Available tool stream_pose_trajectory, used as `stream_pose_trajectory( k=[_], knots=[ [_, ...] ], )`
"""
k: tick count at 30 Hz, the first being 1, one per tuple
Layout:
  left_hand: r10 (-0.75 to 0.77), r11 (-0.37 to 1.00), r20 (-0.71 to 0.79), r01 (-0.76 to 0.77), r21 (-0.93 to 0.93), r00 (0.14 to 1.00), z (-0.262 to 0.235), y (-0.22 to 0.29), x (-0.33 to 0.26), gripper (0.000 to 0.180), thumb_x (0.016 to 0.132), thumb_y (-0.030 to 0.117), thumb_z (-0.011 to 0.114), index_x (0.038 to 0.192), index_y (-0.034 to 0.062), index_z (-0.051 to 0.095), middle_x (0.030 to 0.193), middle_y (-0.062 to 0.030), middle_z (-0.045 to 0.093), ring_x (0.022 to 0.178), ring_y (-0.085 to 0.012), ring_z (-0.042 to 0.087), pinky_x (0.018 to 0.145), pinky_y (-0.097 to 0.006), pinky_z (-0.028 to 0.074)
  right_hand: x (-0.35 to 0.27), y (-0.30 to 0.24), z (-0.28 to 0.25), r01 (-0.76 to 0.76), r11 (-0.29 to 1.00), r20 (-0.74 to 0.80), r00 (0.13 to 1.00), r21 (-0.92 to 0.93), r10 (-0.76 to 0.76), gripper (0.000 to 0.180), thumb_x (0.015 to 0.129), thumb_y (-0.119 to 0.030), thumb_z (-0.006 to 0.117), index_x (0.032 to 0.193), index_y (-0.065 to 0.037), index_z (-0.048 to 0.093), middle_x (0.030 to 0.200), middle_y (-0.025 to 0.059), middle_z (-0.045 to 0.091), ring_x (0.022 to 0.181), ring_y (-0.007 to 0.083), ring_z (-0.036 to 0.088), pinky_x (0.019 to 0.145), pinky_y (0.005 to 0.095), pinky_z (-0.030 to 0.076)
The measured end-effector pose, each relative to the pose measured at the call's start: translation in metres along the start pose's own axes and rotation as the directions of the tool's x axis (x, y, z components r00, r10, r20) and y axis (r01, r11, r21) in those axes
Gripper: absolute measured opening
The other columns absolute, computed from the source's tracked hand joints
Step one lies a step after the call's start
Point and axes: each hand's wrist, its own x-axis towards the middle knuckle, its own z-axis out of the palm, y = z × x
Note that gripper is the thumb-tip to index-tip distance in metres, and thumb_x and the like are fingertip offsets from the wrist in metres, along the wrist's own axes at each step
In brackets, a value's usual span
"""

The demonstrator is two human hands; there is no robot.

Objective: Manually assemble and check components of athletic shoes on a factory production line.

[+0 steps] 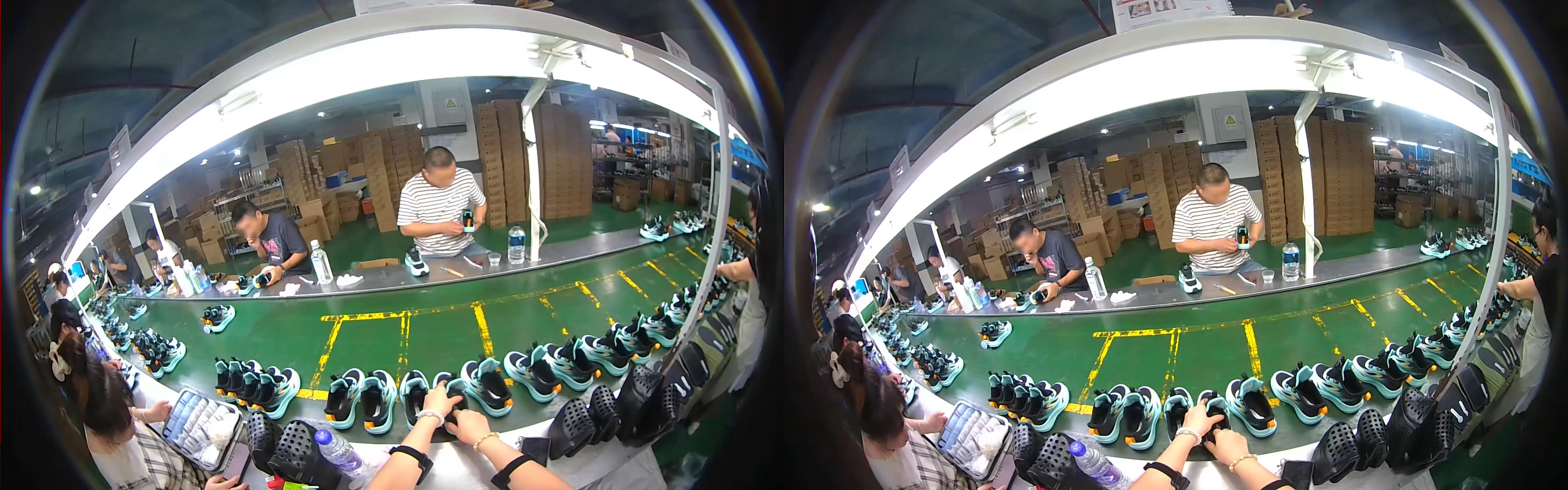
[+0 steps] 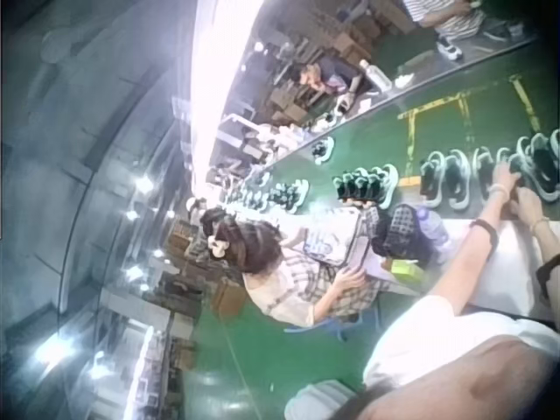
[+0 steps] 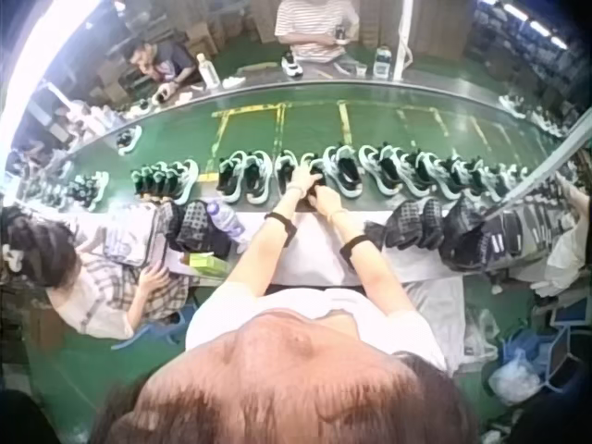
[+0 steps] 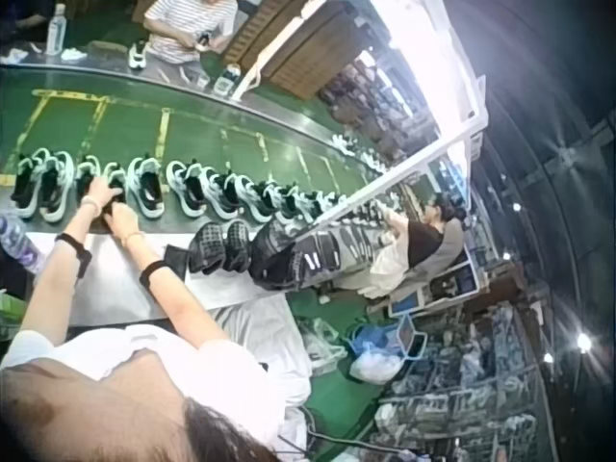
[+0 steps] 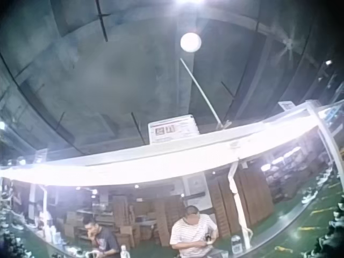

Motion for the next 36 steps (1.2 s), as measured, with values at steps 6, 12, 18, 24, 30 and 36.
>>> stream_pose_trajectory(
  k=[6, 12, 18, 24, 30, 36],
  knots=[
    [-0.003, 1.000, -0.075, 0.004, 0.016, 0.997, 0.011, 0.001, 0.004, 0.067, 0.074, 0.038, 0.073, 0.127, 0.0029, 0.050, 0.098, -0.0253, 0.065, 0.094, -0.0388, 0.063, 0.085, -0.044, 0.051, 0.005, -0.002, 0.010, 0.044, 0.999, -0.123, 0.991, -0.026, -0.047, 0.034, 0.082, -0.038, 0.061, 0.089, -0.005, 0.062, 0.087, 0.0176, 0.067, 0.079, 0.0347, 0.066, 0.071, 0.0444, 0.053],
    [-0.008, 1.000, 0.121, 0.005, 0.028, 0.993, -0.001, -0.009, 0.004, 0.086, 0.064, 0.028, 0.080, 0.135, 0.0013, 0.040, 0.109, -0.0254, 0.062, 0.102, -0.0371, 0.061, 0.091, -0.040, 0.049, 0.005, 0.005, 0.013, 0.059, 0.998, -0.102, 0.993, 0.003, -0.058, 0.030, 0.081, -0.033, 0.062, 0.092, -0.004, 0.061, 0.090, 0.0159, 0.066, 0.082, 0.0330, 0.065, 0.073, 0.0442, 0.052],
    [-0.063, 0.997, 0.086, 0.060, 0.039, 0.994, 0.017, -0.007, 0.003, 0.079, 0.068, 0.021, 0.075, 0.136, 0.0021, 0.040, 0.104, -0.0243, 0.064, 0.098, -0.0376, 0.062, 0.089, -0.042, 0.050, -0.008, 0.004, 0.011, 0.035, 0.997, -0.077, 0.997, 0.069, -0.029, 0.036, 0.080, -0.034, 0.063, 0.099, -0.005, 0.056, 0.097, 0.0171, 0.064, 0.083, 0.0366, 0.064, 0.073, 0.0469, 0.051],
    [0.028, 0.999, -0.140, -0.031, -0.020, 0.990, 0.014, -0.019, 0.020, 0.076, 0.068, 0.011, 0.067, 0.137, 0.0022, 0.036, 0.097, -0.0309, 0.062, 0.093, -0.0443, 0.061, 0.084, -0.046, 0.050, -0.060, -0.007, -0.048, 0.184, 0.954, -0.264, 0.957, 0.239, -0.118, 0.047, 0.084, -0.033, 0.063, 0.121, -0.008, 0.049, 0.108, 0.0121, 0.062, 0.089, 0.0324, 0.063, 0.075, 0.0427, 0.051],
    [0.211, 0.906, -0.537, -0.369, -0.206, 0.817, 0.000, 0.070, -0.014, 0.051, 0.079, 0.002, 0.057, 0.129, 0.0019, 0.045, 0.129, -0.0209, 0.047, 0.124, -0.0371, 0.042, 0.106, -0.044, 0.031, -0.168, 0.075, -0.187, -0.372, 0.916, -0.619, 0.687, 0.150, 0.381, 0.033, 0.087, -0.036, 0.060, 0.103, -0.007, 0.056, 0.072, 0.0142, 0.064, 0.065, 0.0331, 0.064, 0.059, 0.0432, 0.049],
    [0.101, 0.972, -0.145, -0.128, -0.195, 0.984, 0.077, 0.117, -0.048, 0.063, 0.077, 0.033, 0.069, 0.131, 0.0087, 0.048, 0.146, -0.0296, 0.024, 0.132, -0.0445, 0.031, 0.106, -0.044, 0.033, -0.207, 0.126, -0.181, -0.597, 0.752, -0.495, 0.761, -0.279, 0.421, 0.048, 0.088, -0.051, 0.053, 0.089, -0.003, 0.054, 0.069, 0.0149, 0.063, 0.064, 0.0323, 0.065, 0.059, 0.0421, 0.052]
  ],
)
